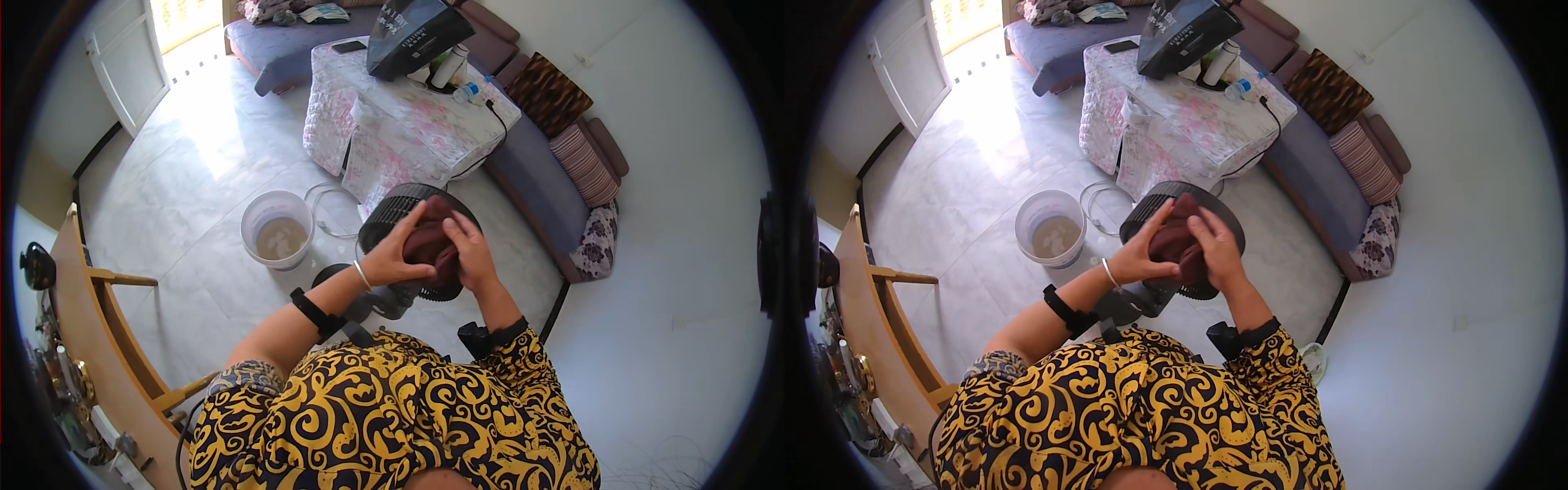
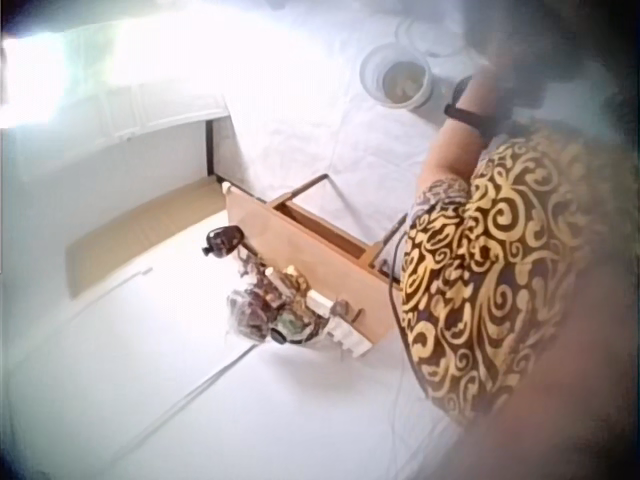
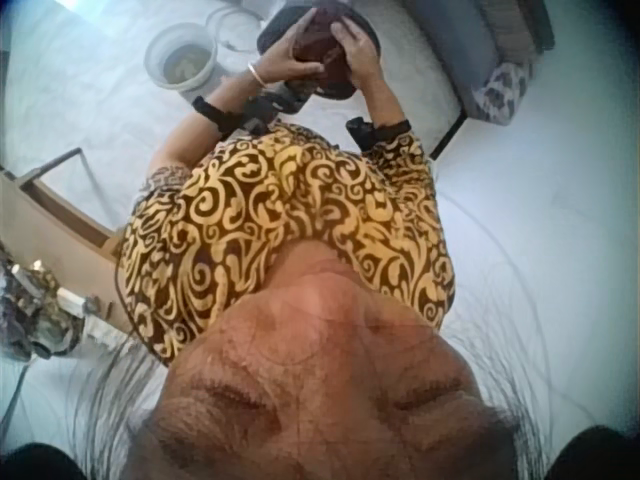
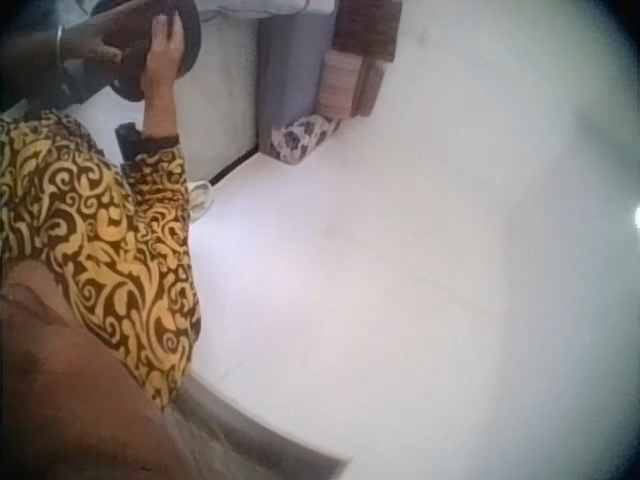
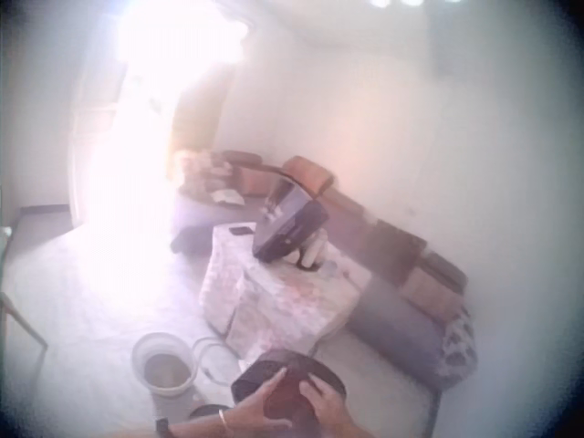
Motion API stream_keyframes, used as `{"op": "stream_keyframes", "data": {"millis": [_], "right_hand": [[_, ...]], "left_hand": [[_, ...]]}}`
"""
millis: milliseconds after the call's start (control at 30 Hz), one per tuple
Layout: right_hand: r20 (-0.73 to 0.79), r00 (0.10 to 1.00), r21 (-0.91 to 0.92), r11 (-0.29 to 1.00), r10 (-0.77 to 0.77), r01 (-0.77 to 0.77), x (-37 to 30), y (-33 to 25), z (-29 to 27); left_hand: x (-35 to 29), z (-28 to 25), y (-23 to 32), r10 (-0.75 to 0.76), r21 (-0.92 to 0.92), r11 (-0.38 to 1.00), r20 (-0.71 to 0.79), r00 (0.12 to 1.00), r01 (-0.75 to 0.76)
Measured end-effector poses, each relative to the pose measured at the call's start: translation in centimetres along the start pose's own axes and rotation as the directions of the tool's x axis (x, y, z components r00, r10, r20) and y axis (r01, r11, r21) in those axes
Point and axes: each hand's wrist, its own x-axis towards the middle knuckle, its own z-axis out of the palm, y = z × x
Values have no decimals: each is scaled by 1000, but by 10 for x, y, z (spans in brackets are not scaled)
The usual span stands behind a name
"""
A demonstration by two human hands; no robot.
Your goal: The recorder is cleaning a black electric fan using a red cloth and a bucket of water.
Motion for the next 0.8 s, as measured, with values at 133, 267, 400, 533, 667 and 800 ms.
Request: {"op": "stream_keyframes", "data": {"millis": [133, 267, 400, 533, 667, 800], "right_hand": [[164, 986, -417, 904, -20, 88, 3, -2, 11], [-27, 924, -842, 507, -381, 185, 27, -7, -34], [86, 826, -960, 177, -556, 219, 30, 13, -52], [179, 787, -960, 72, -591, 272, 35, 37, -39], [116, 763, -985, 24, -636, 171, 59, 49, -49], [-14, 849, -1000, 3, -528, -15, 68, 60, -47]], "left_hand": [[-17, -25, 0, -174, -278, 948, -41, 984, 156], [-60, -82, -1, -391, -352, 885, -204, 898, 305], [-124, -132, -22, -542, -385, 831, -398, 740, 402], [-198, -162, -14, -606, -458, 792, -511, 609, 404], [-234, -173, -3, -657, -481, 754, -529, 537, 448], [-223, -162, 20, -611, -424, 791, -561, 558, 441]]}}
